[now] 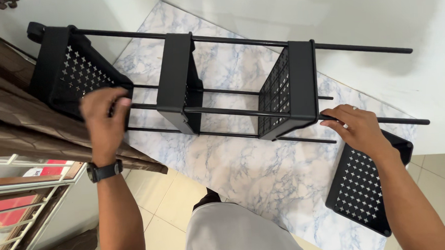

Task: The person disassembles a black plastic rolling cart by removing its trays and metal rods. They lift the cart, flip it, and systematically detach each component, placing the removed parts on the table.

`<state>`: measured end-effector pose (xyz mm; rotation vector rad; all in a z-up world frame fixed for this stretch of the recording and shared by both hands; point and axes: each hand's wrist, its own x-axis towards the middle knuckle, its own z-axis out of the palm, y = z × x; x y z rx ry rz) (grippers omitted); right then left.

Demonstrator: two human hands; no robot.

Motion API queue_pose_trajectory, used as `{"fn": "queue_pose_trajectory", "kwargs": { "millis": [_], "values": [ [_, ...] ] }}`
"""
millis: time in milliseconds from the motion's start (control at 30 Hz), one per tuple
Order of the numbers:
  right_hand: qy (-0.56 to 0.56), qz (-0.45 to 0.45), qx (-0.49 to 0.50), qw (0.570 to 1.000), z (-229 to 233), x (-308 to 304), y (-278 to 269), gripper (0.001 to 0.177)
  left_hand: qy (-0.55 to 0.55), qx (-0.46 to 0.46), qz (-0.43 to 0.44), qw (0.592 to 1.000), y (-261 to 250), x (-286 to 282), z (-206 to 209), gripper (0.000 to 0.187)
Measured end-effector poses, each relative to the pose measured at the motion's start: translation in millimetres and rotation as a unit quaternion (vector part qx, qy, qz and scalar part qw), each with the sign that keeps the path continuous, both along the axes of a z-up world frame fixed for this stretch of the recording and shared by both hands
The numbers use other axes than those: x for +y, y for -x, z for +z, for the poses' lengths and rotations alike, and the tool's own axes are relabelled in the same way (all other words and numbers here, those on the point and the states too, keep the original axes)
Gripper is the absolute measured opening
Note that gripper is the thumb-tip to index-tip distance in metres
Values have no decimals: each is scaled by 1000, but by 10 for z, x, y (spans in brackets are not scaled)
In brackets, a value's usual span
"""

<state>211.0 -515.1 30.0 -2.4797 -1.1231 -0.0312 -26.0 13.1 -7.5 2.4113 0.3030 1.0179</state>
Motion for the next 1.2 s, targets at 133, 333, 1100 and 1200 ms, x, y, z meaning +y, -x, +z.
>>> {"fn": "queue_pose_trajectory", "kwargs": {
  "millis": [133,333,1100,1200],
  "values": [
    [-8,21,-62,998,-32,18,-20,22,124,-74,257,956,243,512,-262,48],
    [-12,11,-68,998,-28,14,14,23,2,-79,291,953,690,1969,-927,61],
    [-23,-73,-6,997,-32,47,116,25,236,257,205,914,-244,2083,257,47],
    [-44,-40,-76,995,-55,79,145,21,152,75,223,960,-193,1492,210,37]
  ]
}}
